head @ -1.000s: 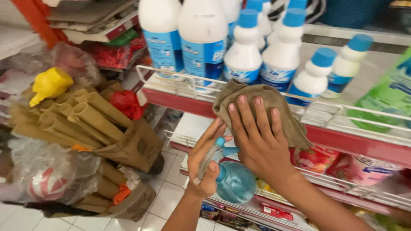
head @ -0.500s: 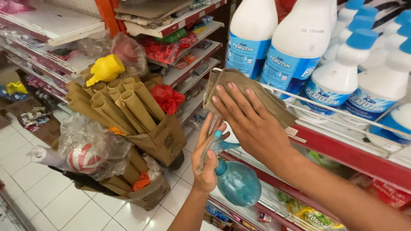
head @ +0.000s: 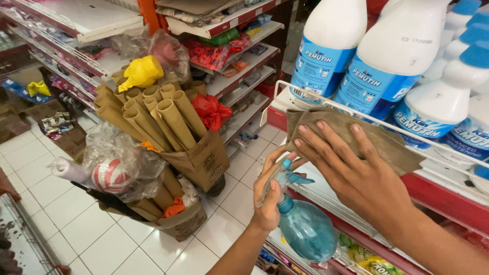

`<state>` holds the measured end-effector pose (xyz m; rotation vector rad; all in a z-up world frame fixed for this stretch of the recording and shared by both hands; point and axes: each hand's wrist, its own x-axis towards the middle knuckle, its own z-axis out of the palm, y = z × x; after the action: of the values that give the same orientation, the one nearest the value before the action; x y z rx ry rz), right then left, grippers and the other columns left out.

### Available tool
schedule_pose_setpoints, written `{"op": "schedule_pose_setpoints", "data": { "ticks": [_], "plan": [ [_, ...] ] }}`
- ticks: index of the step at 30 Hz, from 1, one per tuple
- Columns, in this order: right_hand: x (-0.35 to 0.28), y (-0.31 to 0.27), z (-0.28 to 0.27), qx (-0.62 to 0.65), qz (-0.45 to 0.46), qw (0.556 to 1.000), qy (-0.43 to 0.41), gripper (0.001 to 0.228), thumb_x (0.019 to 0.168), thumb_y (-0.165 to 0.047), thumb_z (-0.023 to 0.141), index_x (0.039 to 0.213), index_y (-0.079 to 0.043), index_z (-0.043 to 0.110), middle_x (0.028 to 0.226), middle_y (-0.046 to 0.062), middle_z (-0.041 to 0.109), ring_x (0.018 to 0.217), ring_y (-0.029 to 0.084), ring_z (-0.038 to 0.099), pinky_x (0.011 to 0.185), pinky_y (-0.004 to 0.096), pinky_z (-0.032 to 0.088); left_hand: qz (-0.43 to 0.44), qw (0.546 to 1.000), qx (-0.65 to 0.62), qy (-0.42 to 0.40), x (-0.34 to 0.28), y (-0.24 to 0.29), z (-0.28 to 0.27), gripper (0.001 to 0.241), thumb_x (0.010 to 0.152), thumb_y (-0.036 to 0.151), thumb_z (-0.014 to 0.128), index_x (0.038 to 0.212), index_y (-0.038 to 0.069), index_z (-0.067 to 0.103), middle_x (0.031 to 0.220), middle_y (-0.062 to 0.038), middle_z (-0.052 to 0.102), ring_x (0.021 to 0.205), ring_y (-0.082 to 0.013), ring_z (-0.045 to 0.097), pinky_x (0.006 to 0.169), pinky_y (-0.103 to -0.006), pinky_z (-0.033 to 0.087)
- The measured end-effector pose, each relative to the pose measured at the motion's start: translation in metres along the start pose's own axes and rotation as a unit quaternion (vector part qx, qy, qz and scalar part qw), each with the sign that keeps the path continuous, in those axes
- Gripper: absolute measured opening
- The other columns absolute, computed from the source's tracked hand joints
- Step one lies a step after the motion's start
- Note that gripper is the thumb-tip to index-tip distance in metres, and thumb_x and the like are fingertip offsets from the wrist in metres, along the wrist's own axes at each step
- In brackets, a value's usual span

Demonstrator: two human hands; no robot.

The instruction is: The person wipes multiple metal wire shelves in a store aisle using a spray bottle and a cloth. They spray the shelf surfaces and wipe them down, moving along the aisle to clean different sections. The person also briefly handles a small box of wipes from a cardboard box on the floor.

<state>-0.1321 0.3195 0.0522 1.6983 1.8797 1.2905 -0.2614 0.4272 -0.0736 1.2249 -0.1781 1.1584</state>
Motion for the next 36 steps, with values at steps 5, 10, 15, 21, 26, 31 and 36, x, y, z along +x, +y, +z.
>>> {"op": "schedule_pose_setpoints", "data": {
  "ticks": [5,10,15,21,26,31,36],
  "plan": [
    [0.035,0.002,-0.002,-0.032,-0.035,0.999,-0.015,0.081,0.085,-0.026,0.053,0.164,-0.021,0.035,0.17,0.004,0.028,0.149,0.023,0.028,0.12,0.047,0.018,0.028,0.997,-0.06,0.044,0.011,-0.002,-0.01,0.077,0.109,0.049,0.047,0.148,-0.016,0.041,0.158,-0.022,0.036,0.141,-0.0387,0.052,0.11,-0.0452,0.05],
    [0.06,0.001,-0.001,-0.007,-0.04,0.999,-0.008,0.075,0.086,-0.024,0.054,0.158,-0.02,0.034,0.167,0.004,0.025,0.151,0.025,0.025,0.122,0.046,0.017,0.027,0.992,-0.092,0.082,0.017,-0.008,-0.018,0.076,0.109,0.047,0.045,0.151,-0.016,0.036,0.158,-0.021,0.038,0.142,-0.0359,0.05,0.113,-0.0438,0.047],
    [0.035,0.007,0.003,-0.044,-0.036,0.998,-0.016,0.073,0.088,-0.023,0.052,0.159,-0.021,0.034,0.167,0.003,0.025,0.151,0.025,0.024,0.122,0.045,0.017,0.01,0.989,-0.114,0.095,0.013,-0.024,0.0,0.077,0.108,0.047,0.043,0.154,-0.013,0.032,0.157,-0.021,0.039,0.141,-0.0361,0.051,0.112,-0.0437,0.047],
    [-0.043,0.035,-0.006,-0.038,-0.018,0.998,-0.044,0.074,0.091,-0.03,0.049,0.163,-0.026,0.028,0.168,0.0,0.024,0.151,0.024,0.024,0.123,0.049,0.016,-0.012,0.992,-0.107,0.068,-0.018,-0.049,0.063,0.073,0.111,0.045,0.041,0.153,-0.014,0.035,0.156,-0.024,0.041,0.138,-0.0355,0.054,0.113,-0.0428,0.047],
    [-0.139,0.059,-0.007,-0.044,0.009,0.995,-0.087,0.075,0.095,-0.04,0.047,0.165,-0.033,0.021,0.17,-0.004,0.021,0.154,0.022,0.022,0.125,0.048,0.012,-0.021,0.998,-0.052,0.031,-0.052,-0.076,0.134,0.076,0.112,0.049,0.037,0.146,-0.019,0.043,0.158,-0.024,0.038,0.134,-0.0389,0.059,0.106,-0.045,0.052],
    [-0.222,0.083,-0.019,-0.098,0.028,0.987,-0.128,0.082,0.093,-0.046,0.052,0.166,-0.039,0.016,0.17,-0.004,0.02,0.154,0.022,0.021,0.124,0.049,0.009,-0.041,0.995,-0.094,-0.006,-0.081,-0.095,0.208,0.083,0.109,0.054,0.039,0.146,-0.021,0.041,0.158,-0.026,0.032,0.14,-0.0417,0.055,0.107,-0.0489,0.053],
    [-0.314,0.096,-0.022,0.056,0.117,0.978,-0.163,0.113,0.063,-0.037,0.056,0.166,-0.045,0.012,0.174,-0.006,0.018,0.157,0.025,0.019,0.125,0.054,0.008,-0.074,0.987,-0.118,-0.076,-0.111,-0.122,0.267,0.085,0.108,0.056,0.04,0.146,-0.02,0.042,0.157,-0.026,0.03,0.134,-0.0404,0.057,0.11,-0.0503,0.054]
  ]
}}
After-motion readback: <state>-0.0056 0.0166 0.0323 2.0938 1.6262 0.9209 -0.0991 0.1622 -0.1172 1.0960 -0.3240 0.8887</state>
